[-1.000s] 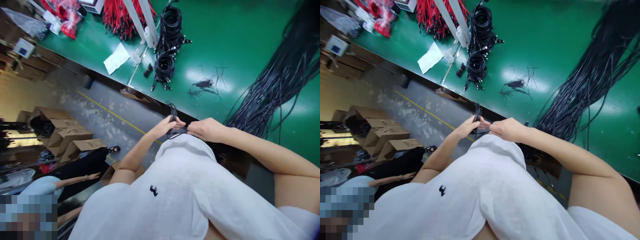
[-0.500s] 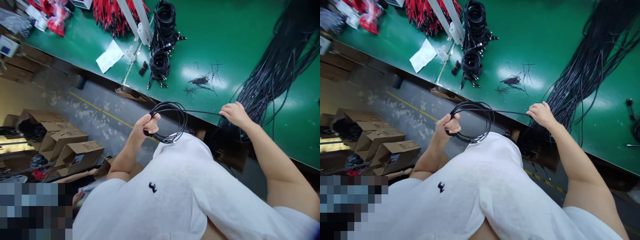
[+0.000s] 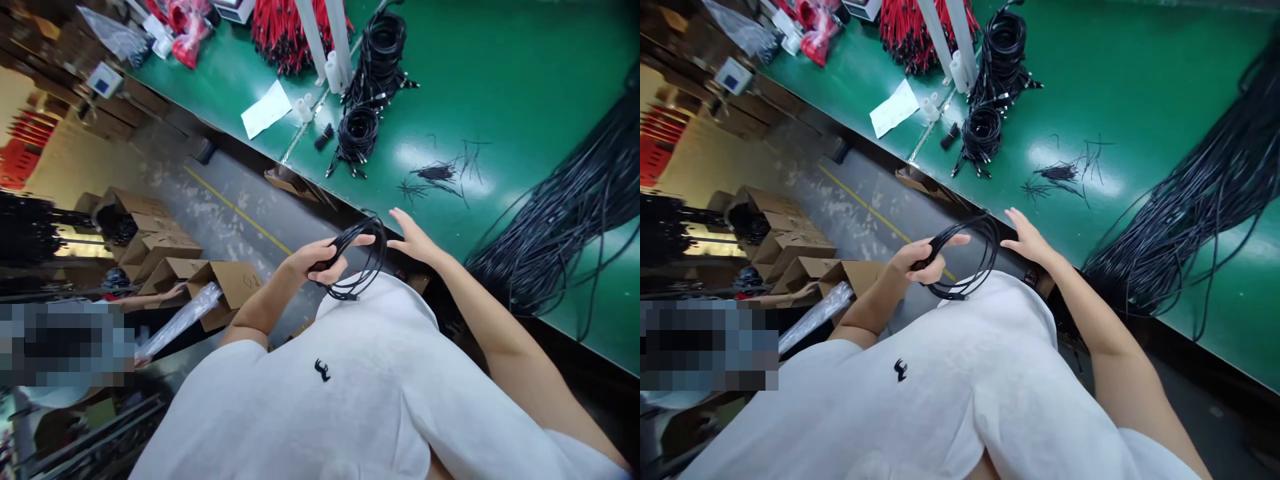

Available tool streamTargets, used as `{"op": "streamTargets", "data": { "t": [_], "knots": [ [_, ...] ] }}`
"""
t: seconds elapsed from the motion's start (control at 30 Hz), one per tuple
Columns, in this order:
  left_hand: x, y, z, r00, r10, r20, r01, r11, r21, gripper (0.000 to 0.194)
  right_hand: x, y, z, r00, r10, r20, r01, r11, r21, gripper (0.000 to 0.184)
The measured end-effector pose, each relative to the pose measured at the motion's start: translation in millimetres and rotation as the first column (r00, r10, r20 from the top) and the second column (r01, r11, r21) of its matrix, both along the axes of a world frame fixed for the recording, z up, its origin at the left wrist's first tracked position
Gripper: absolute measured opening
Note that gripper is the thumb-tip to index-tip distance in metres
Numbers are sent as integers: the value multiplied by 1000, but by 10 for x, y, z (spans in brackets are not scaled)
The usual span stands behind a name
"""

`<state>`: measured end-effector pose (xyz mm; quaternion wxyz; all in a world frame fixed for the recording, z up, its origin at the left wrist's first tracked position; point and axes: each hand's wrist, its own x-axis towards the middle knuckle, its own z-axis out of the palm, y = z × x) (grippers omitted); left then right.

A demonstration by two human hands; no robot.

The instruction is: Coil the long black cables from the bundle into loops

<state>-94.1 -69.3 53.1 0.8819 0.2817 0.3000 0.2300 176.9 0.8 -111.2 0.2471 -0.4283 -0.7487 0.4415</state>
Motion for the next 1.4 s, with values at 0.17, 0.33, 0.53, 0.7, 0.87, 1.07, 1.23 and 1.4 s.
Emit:
{"op": "streamTargets", "data": {
  "t": [0.17, 0.33, 0.53, 0.7, 0.87, 1.07, 1.23, 1.4],
  "knots": [
    [-439, -223, 96, 971, 222, -85, -223, 975, -8, 76, -581, 130, -111, 990, -50, -128, 60, 995, 77, 40],
    [-581, -545, 201, 896, 425, -131, -433, 900, -44, 74, -955, 305, -1, 988, -130, -84, 148, 952, 267, 72],
    [-548, -752, 303, 867, 497, -35, -496, 868, 37, 67, -1191, 219, -298, 886, 425, 186, -382, 896, -225, 39],
    [-637, -759, 66, 645, 751, -139, -737, 660, 145, 50, -466, 61, -413, 747, 455, 485, -387, 890, -239, 41],
    [-383, -527, -613, 599, 666, -445, -639, 732, 236, 30, -297, -139, 206, 261, 499, 827, -679, 703, -210, 28],
    [22, -382, -830, 758, 387, -526, -215, 908, 359, 18, -874, -363, 1021, 360, 645, 674, -809, 576, -119, 27],
    [-56, -105, -709, 734, 254, -630, 125, 861, 494, 33, -843, -414, 1166, 711, 380, 591, -585, 787, 198, 29],
    [280, 177, -744, 892, 179, -415, -41, 946, 322, 41, -535, -739, 1047, 957, -161, 241, 67, 933, 355, 30]
  ]
}}
